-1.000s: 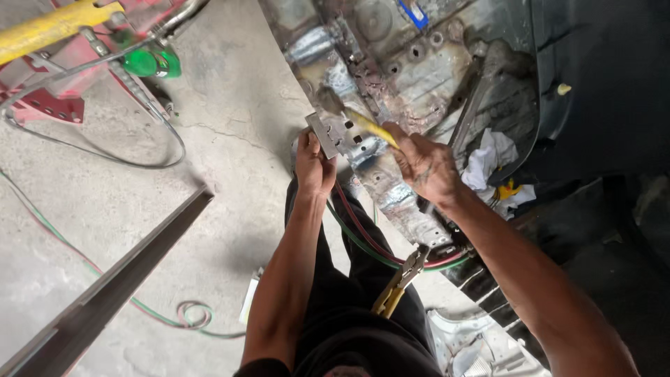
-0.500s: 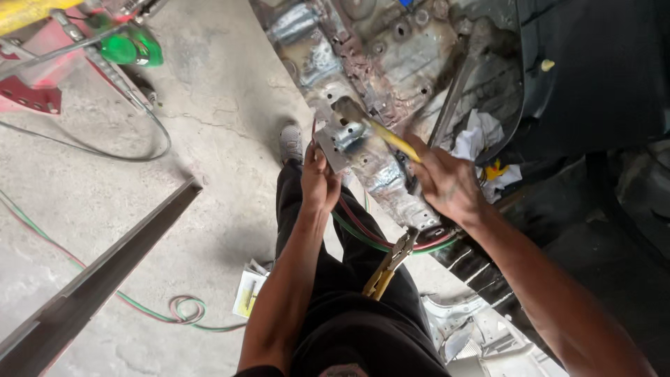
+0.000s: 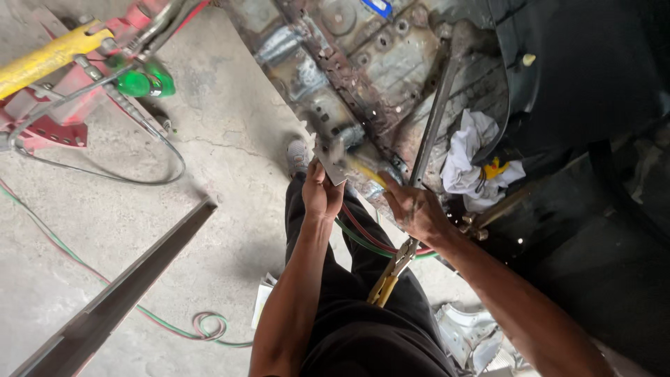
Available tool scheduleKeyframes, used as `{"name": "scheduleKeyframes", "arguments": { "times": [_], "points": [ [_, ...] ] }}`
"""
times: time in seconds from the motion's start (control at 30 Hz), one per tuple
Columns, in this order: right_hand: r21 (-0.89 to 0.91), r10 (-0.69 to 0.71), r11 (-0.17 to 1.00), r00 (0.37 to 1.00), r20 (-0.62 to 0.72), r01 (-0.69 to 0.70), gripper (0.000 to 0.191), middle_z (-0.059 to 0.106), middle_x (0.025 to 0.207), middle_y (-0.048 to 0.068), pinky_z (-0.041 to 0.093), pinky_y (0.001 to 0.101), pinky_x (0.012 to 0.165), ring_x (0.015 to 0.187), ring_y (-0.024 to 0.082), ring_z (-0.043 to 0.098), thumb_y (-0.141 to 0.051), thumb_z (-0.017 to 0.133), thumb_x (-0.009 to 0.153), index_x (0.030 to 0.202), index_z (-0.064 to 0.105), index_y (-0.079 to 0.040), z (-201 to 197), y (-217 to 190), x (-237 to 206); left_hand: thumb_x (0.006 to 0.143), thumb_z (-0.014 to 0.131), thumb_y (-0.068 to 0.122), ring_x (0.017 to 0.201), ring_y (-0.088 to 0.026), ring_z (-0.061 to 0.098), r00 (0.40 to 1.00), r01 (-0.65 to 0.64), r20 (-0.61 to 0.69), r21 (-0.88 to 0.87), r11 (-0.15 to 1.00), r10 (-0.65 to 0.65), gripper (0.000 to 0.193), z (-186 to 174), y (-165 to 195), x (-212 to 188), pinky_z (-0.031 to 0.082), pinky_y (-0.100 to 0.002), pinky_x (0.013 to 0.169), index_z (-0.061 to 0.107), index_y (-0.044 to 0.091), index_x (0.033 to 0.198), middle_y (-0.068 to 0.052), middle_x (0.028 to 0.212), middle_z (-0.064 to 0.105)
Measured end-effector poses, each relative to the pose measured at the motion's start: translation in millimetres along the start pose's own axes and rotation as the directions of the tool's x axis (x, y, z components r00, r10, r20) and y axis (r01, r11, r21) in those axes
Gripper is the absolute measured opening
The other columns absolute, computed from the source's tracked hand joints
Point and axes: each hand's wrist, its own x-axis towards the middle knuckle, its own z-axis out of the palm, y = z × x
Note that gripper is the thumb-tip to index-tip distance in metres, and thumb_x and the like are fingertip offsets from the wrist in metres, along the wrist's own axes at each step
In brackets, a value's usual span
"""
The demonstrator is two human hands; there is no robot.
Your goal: The person works beneath a car body on a lift, using a propane torch to heat the undercarriage metal, then hammers the heated area with a ball-peen hammer and scrapes it with a chisel. They finish by wire-brushing the worked surface along the rocker panel.
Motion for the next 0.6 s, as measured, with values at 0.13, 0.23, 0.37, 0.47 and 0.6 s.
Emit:
{"name": "scheduleKeyframes", "arguments": {
  "times": [0.13,0.23,0.37,0.47,0.6],
  "points": [
    [0.859,-0.180,0.480,0.979,-0.100,0.176,0.093,0.053,0.079,-0.004,0.040,0.0175,0.055,0.063,0.005,0.045,-0.073,0.035,0.102,0.168,0.046,-0.008,18,5,-15,0.097,0.058,-0.002,0.092,-0.015,0.062,0.995,0.005,0.104,-0.055,0.998,0.000,0.022,-1,-2,0,0.053,-0.039,0.091,0.056,0.008,0.116,0.004,0.089,0.058],
    [0.341,-0.165,0.921,0.982,-0.093,0.187,0.082,0.052,0.076,-0.004,0.046,0.0215,0.049,0.056,0.007,0.048,-0.067,0.028,0.105,0.158,0.053,-0.011,23,26,-26,0.099,0.056,0.008,0.092,-0.017,0.064,0.996,0.028,-0.087,0.118,0.993,-0.018,0.014,-14,-8,-3,0.050,-0.036,0.082,0.057,0.010,0.112,-0.002,0.099,0.067],
    [0.993,-0.165,0.108,0.986,-0.036,0.055,0.077,0.060,0.082,0.002,0.045,0.0233,0.058,0.066,0.009,0.050,-0.064,0.050,0.105,0.133,0.065,0.007,9,53,-41,0.115,0.057,0.008,0.095,-0.016,0.061,0.993,-0.002,0.118,-0.022,1.000,0.005,0.009,-22,-10,-17,0.051,-0.040,0.091,0.058,0.006,0.124,0.000,0.102,0.062],
    [0.702,0.010,0.712,1.000,0.027,-0.026,0.044,0.071,0.088,0.006,0.048,0.0239,0.052,0.053,0.010,0.053,-0.035,0.054,0.104,0.131,0.071,-0.004,-11,71,-35,0.100,0.056,0.013,0.104,-0.018,0.064,0.996,0.024,-0.091,0.119,0.993,-0.013,0.019,-23,-11,-21,0.053,-0.042,0.090,0.059,0.012,0.118,-0.001,0.111,0.066],
    [0.967,0.078,0.210,0.984,-0.162,0.142,0.016,0.069,0.149,0.013,0.047,0.0231,0.051,0.054,0.007,0.050,-0.009,0.059,0.107,0.093,0.054,-0.015,-22,77,-46,0.102,0.054,0.015,0.110,-0.021,0.064,0.986,0.089,-0.157,0.166,0.982,-0.063,0.023,-23,-24,-32,0.052,-0.042,0.097,0.061,0.008,0.124,-0.004,0.117,0.067]
  ]
}}
